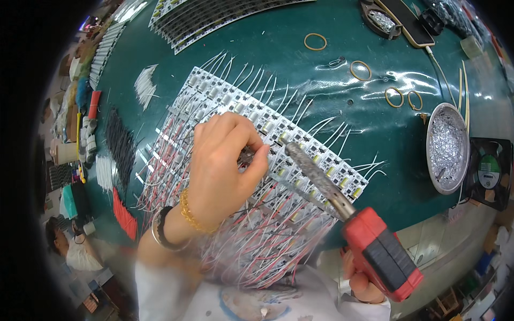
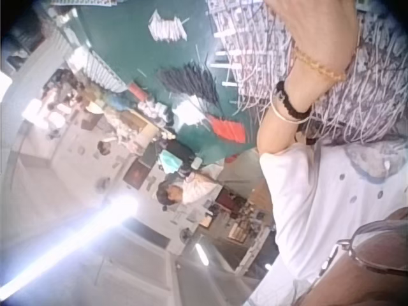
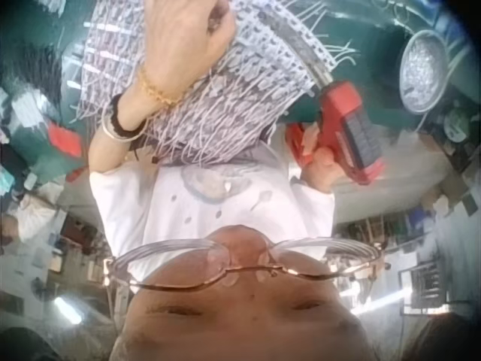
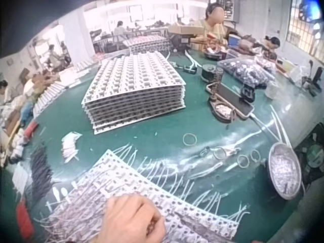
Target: The person solders red and white wires onto LED circuit boards using a soldering gun and solder wire.
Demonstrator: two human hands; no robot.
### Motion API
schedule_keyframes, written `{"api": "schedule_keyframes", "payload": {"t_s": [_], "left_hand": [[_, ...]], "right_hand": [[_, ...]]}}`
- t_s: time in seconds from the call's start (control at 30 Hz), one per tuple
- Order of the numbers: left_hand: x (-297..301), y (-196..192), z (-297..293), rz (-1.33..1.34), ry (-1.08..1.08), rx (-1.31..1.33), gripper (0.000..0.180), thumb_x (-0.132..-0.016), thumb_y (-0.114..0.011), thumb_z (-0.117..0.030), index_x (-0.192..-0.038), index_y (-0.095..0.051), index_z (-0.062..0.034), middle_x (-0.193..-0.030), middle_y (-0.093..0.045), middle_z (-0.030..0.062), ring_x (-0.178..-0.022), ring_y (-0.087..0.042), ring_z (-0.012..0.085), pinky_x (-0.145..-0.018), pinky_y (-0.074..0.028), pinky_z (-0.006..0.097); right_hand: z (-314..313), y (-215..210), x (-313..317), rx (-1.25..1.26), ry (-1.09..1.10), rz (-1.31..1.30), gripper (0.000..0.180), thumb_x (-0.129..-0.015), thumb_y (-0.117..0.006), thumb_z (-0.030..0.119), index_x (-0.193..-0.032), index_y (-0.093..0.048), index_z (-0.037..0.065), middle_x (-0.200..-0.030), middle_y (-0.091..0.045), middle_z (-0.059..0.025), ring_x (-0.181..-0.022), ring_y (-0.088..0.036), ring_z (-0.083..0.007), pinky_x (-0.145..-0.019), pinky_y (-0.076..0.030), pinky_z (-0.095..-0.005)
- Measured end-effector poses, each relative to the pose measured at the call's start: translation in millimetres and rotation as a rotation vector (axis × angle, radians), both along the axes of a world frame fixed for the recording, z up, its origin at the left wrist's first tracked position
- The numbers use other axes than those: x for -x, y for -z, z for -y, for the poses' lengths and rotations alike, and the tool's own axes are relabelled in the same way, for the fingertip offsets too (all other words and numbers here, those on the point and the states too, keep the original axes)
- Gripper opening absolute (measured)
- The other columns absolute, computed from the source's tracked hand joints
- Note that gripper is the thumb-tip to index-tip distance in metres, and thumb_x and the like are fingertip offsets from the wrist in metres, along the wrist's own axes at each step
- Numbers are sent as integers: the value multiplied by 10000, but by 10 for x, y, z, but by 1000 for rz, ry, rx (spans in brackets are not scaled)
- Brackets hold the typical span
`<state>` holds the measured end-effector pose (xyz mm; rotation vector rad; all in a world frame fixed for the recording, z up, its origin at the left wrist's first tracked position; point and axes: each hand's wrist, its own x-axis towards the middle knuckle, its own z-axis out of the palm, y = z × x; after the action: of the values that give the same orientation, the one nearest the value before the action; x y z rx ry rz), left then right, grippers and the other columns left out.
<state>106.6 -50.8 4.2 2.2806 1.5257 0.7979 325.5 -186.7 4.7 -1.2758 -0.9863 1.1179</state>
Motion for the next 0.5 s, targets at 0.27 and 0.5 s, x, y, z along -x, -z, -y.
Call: {"api": "schedule_keyframes", "payload": {"t_s": [0.27,0.5], "left_hand": [[-15,56,-19,-3,-22,-35,184,-615,-653,-20,-698,-498,-77,-769,-506,40,-729,-472,224,-676,-324,337],[-58,91,-6,-39,-15,-81,159,-621,-621,-37,-717,-496,-59,-757,-476,63,-728,-462,233,-678,-323,358]], "right_hand": [[-72,-93,-77,232,-182,6,589,-736,-623,592,-634,-490,28,-482,-427,5,-442,-432,-121,-469,-367,-272],[62,104,-139,104,-64,-40,693,-769,-640,509,-1124,-466,-60,-741,-537,-56,-598,-506,-140,-537,-402,-266]]}}
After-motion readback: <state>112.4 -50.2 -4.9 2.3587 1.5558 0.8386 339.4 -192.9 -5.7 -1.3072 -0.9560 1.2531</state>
